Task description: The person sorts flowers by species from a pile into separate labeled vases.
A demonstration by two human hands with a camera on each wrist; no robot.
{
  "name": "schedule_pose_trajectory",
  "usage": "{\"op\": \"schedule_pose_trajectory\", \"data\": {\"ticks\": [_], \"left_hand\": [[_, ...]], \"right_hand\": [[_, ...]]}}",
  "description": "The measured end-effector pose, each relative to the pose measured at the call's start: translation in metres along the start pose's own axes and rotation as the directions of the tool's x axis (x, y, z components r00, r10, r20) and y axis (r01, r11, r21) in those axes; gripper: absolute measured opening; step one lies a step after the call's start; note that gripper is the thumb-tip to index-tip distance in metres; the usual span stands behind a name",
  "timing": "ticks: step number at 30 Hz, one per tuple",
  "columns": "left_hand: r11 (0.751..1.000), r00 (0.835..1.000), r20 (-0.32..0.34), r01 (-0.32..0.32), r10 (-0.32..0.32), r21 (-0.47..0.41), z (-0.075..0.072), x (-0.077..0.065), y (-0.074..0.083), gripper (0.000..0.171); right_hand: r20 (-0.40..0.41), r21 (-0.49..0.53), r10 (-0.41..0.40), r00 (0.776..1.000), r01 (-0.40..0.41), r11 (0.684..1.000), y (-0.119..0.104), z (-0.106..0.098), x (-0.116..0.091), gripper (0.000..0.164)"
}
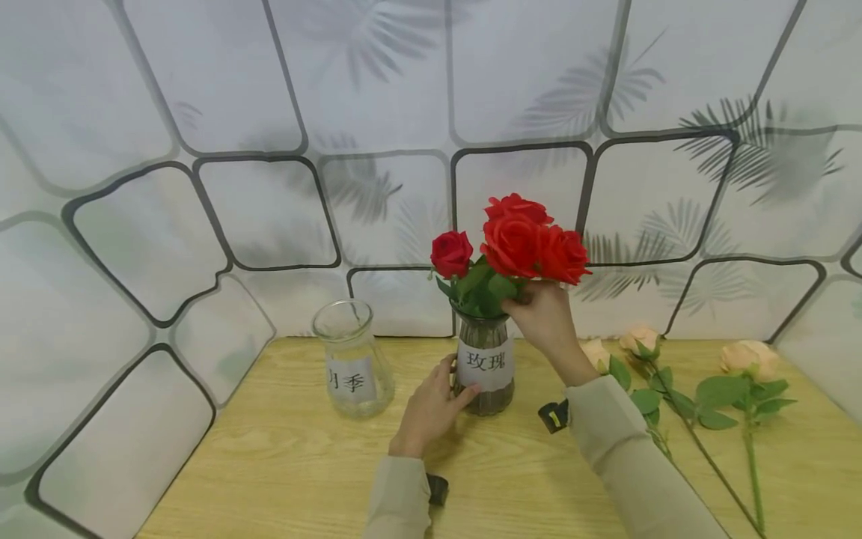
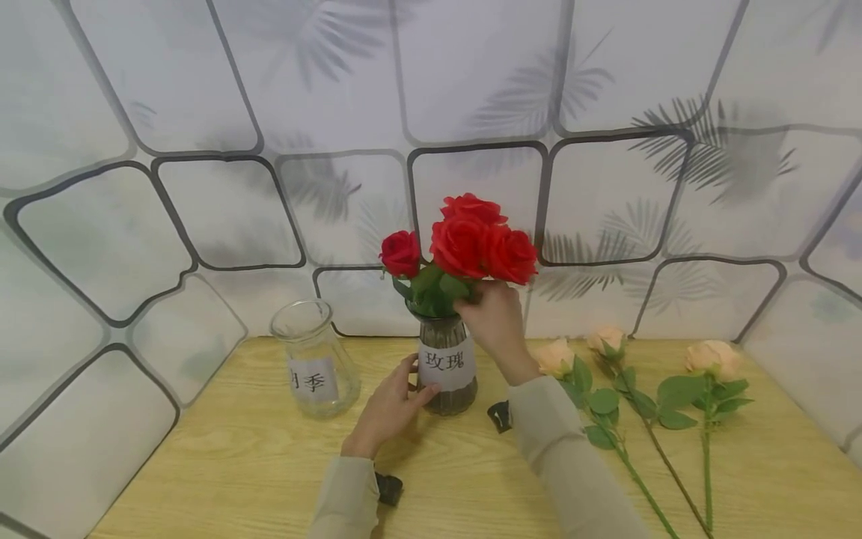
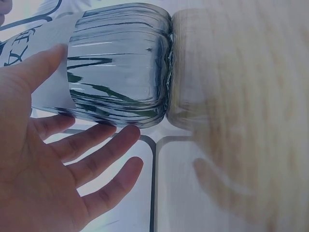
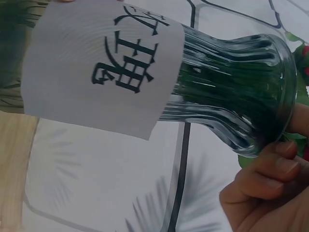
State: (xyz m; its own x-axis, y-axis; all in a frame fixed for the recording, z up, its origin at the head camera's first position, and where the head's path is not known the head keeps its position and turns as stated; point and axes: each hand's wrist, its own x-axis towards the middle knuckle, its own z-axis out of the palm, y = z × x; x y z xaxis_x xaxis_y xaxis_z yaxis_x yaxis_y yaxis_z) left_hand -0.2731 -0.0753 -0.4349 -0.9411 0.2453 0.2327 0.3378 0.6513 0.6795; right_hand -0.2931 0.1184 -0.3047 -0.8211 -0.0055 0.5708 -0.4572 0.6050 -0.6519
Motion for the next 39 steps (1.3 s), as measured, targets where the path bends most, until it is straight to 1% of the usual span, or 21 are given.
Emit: {"op": "schedule_pose_trajectory", "data": {"ticks": [2, 5, 9, 10, 12, 14, 15, 16, 17, 20, 24, 27, 30, 33, 35, 37, 39], "left_hand": [[1.000, 1.000, 0.000, -0.003, 0.003, 0.001, 0.000, 0.000, 0.001, 0.070], [1.000, 1.000, 0.003, -0.004, 0.004, -0.001, -0.001, 0.000, 0.002, 0.070], [1.000, 1.000, 0.007, 0.001, -0.001, -0.008, -0.001, -0.001, 0.003, 0.070], [1.000, 1.000, 0.007, 0.000, 0.000, -0.008, -0.001, -0.001, 0.003, 0.070], [1.000, 1.000, 0.005, -0.002, 0.002, -0.008, 0.000, -0.001, 0.003, 0.070], [1.000, 1.000, 0.002, -0.006, 0.006, -0.006, 0.000, -0.001, 0.003, 0.069], [1.000, 1.000, 0.002, -0.009, 0.009, -0.004, 0.000, -0.001, 0.004, 0.069], [1.000, 1.000, 0.004, -0.010, 0.010, -0.003, 0.001, -0.001, 0.004, 0.069], [1.000, 1.000, 0.008, -0.008, 0.008, -0.002, 0.001, -0.001, 0.004, 0.069], [0.999, 1.000, 0.012, 0.001, -0.001, 0.037, -0.002, -0.002, 0.006, 0.071], [0.991, 1.000, 0.021, 0.008, -0.011, 0.134, -0.013, -0.004, 0.009, 0.068], [0.980, 1.000, 0.006, -0.025, 0.025, 0.197, -0.027, -0.008, 0.011, 0.061], [0.968, 0.995, -0.037, -0.077, 0.088, 0.240, -0.042, -0.017, 0.011, 0.051], [0.956, 0.986, -0.075, -0.125, 0.149, 0.265, -0.057, -0.028, 0.009, 0.044], [0.943, 0.972, -0.110, -0.167, 0.206, 0.289, -0.066, -0.035, 0.006, 0.040], [0.924, 0.952, -0.151, -0.208, 0.267, 0.321, -0.074, -0.041, 0.002, 0.035], [0.897, 0.919, -0.207, -0.245, 0.336, 0.368, -0.083, -0.046, -0.003, 0.030]], "right_hand": [[0.036, -0.033, 0.049, 0.998, -0.048, 0.998, -0.002, -0.002, 0.003, 0.039], [0.094, -0.081, 0.109, 0.990, -0.101, 0.992, -0.004, -0.004, 0.006, 0.041], [0.137, -0.098, 0.149, 0.979, -0.136, 0.986, -0.004, -0.006, 0.008, 0.040], [0.142, -0.086, 0.156, 0.977, -0.145, 0.986, -0.003, -0.006, 0.008, 0.040], [0.149, -0.049, 0.158, 0.976, -0.152, 0.987, -0.002, -0.007, 0.008, 0.030], [0.156, 0.022, 0.161, 0.974, -0.167, 0.986, -0.001, -0.008, 0.006, 0.016], [0.160, 0.062, 0.168, 0.973, -0.180, 0.982, 0.000, -0.010, 0.005, 0.014], [0.161, 0.095, 0.175, 0.971, -0.191, 0.977, 0.001, -0.011, 0.003, 0.019], [0.160, 0.123, 0.179, 0.971, -0.200, 0.972, 0.002, -0.013, 0.001, 0.027], [0.164, 0.180, 0.196, 0.967, -0.225, 0.958, 0.002, -0.020, -0.006, 0.034], [0.167, 0.169, 0.198, 0.966, -0.226, 0.959, 0.004, -0.031, -0.017, 0.031], [0.169, 0.154, 0.190, 0.967, -0.217, 0.964, 0.009, -0.041, -0.026, 0.029], [0.177, 0.152, 0.184, 0.967, -0.212, 0.965, 0.016, -0.050, -0.036, 0.029], [0.174, 0.165, 0.198, 0.965, -0.227, 0.960, 0.024, -0.061, -0.044, 0.030], [0.167, 0.175, 0.222, 0.961, -0.251, 0.952, 0.030, -0.068, -0.050, 0.031], [0.153, 0.179, 0.239, 0.959, -0.265, 0.947, 0.037, -0.075, -0.055, 0.030], [0.143, 0.168, 0.246, 0.959, -0.268, 0.949, 0.046, -0.082, -0.060, 0.030]]}}
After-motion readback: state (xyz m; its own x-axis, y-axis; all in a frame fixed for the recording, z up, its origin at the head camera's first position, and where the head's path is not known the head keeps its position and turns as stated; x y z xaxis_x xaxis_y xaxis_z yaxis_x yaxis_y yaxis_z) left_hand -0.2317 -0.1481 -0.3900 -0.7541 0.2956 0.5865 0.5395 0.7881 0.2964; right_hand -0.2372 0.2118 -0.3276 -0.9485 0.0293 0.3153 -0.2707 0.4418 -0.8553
